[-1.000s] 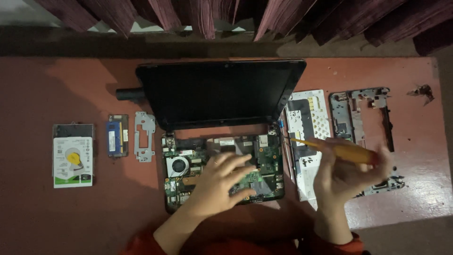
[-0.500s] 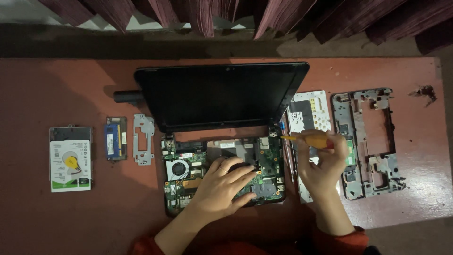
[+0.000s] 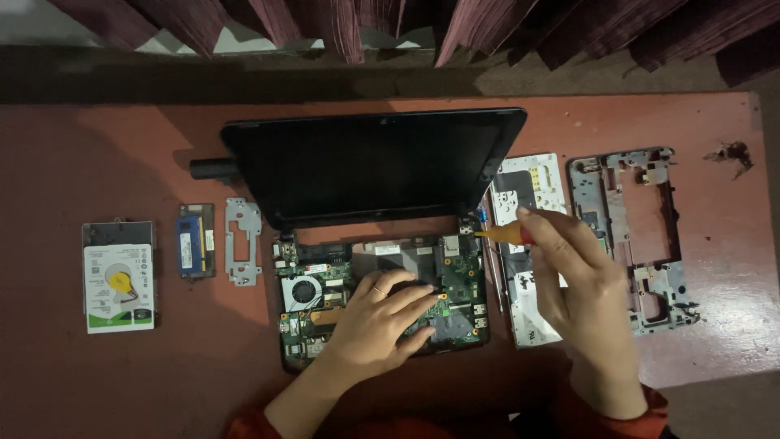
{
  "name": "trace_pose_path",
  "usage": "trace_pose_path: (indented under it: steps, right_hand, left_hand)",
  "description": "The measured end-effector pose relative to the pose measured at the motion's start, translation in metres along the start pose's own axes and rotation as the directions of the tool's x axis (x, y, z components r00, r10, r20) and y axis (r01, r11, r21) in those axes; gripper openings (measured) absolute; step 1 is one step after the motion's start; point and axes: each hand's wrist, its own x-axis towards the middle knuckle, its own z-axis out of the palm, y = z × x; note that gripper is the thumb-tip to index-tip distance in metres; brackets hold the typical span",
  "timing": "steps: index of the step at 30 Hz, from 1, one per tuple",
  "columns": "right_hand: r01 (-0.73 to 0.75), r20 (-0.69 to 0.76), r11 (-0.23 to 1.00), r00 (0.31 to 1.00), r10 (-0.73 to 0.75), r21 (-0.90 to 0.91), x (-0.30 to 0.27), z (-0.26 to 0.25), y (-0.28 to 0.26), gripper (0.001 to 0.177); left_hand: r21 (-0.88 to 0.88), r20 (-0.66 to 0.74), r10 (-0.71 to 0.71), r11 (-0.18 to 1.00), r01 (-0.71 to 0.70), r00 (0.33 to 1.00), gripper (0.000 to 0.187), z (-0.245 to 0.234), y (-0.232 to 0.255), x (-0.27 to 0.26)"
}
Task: Disassembling a laptop by removing screws and internal components using a screwdriver.
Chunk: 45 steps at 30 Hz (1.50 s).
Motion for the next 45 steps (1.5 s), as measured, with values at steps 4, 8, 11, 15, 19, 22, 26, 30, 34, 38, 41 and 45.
trace_pose_path:
  steps: [4, 8, 11, 15, 19, 22, 26, 30, 34, 38, 41, 45]
  right_hand:
    - [-0.017, 0.047, 0.992, 0.999, 0.023, -0.128, 0.007, -0.013, -0.006, 0.037]
    - [0.022, 0.008, 0.943, 1.000, -0.020, -0.333, 0.013, -0.017, -0.006, 0.018]
    - [-0.007, -0.015, 0.871, 1.000, 0.000, -0.491, 0.012, -0.012, 0.001, 0.033]
    - [-0.029, 0.054, 0.827, 0.996, 0.072, -0.562, 0.015, -0.005, 0.005, 0.051]
    - [-0.094, 0.002, 0.818, 0.993, 0.116, -0.567, 0.014, 0.002, 0.000, 0.065]
    - [-0.164, -0.040, 0.762, 0.983, 0.179, -0.626, 0.010, 0.003, -0.001, 0.067]
    - [-0.125, 0.043, 0.720, 0.977, 0.211, -0.683, 0.012, -0.013, -0.007, 0.059]
    - [-0.003, 0.194, 0.943, 0.978, 0.072, -0.332, 0.029, -0.044, -0.013, 0.051]
    - [0.183, 0.261, 0.982, 0.951, -0.164, -0.051, 0.030, -0.053, -0.010, 0.045]
    - [0.163, 0.286, 0.986, 0.944, -0.166, 0.035, 0.042, -0.045, -0.020, 0.031]
    - [0.159, 0.216, 0.985, 0.966, -0.141, -0.072, 0.032, -0.036, -0.008, 0.028]
    - [0.173, 0.119, 0.947, 0.982, -0.146, -0.270, 0.028, -0.027, -0.013, 0.021]
  left_hand:
    - [-0.027, 0.007, -0.011, 1.000, 0.011, 1.000, 0.039, -0.003, 0.001, 0.003]
    - [-0.082, -0.023, -0.048, 0.996, 0.046, 0.999, 0.034, -0.003, 0.003, 0.005]
    - [-0.138, -0.063, -0.097, 0.987, 0.088, 0.993, 0.027, 0.001, 0.007, 0.010]
    - [-0.154, -0.121, -0.147, 0.980, 0.128, 0.982, 0.043, -0.006, 0.023, 0.043]
    - [-0.266, -0.134, -0.133, 0.959, 0.094, 0.982, 0.057, -0.007, 0.036, 0.103]
    - [-0.389, -0.227, -0.121, 0.921, 0.024, 0.966, 0.048, 0.015, 0.031, 0.126]
    - [-0.422, -0.285, -0.072, 0.905, -0.057, 0.956, 0.027, 0.019, 0.025, 0.132]
    - [-0.422, -0.142, -0.070, 0.907, 0.004, 0.987, 0.030, 0.011, 0.015, 0.132]
    - [-0.458, 0.114, -0.047, 0.884, 0.095, 0.992, 0.037, 0.010, -0.001, 0.125]
    - [-0.643, 0.155, 0.012, 0.761, 0.091, 0.988, 0.026, -0.008, -0.004, 0.131]
    - [-0.734, 0.077, 0.040, 0.679, 0.029, 0.996, 0.040, -0.011, -0.009, 0.128]
    - [-0.695, 0.162, -0.020, 0.707, 0.129, 0.987, 0.050, -0.029, -0.007, 0.128]
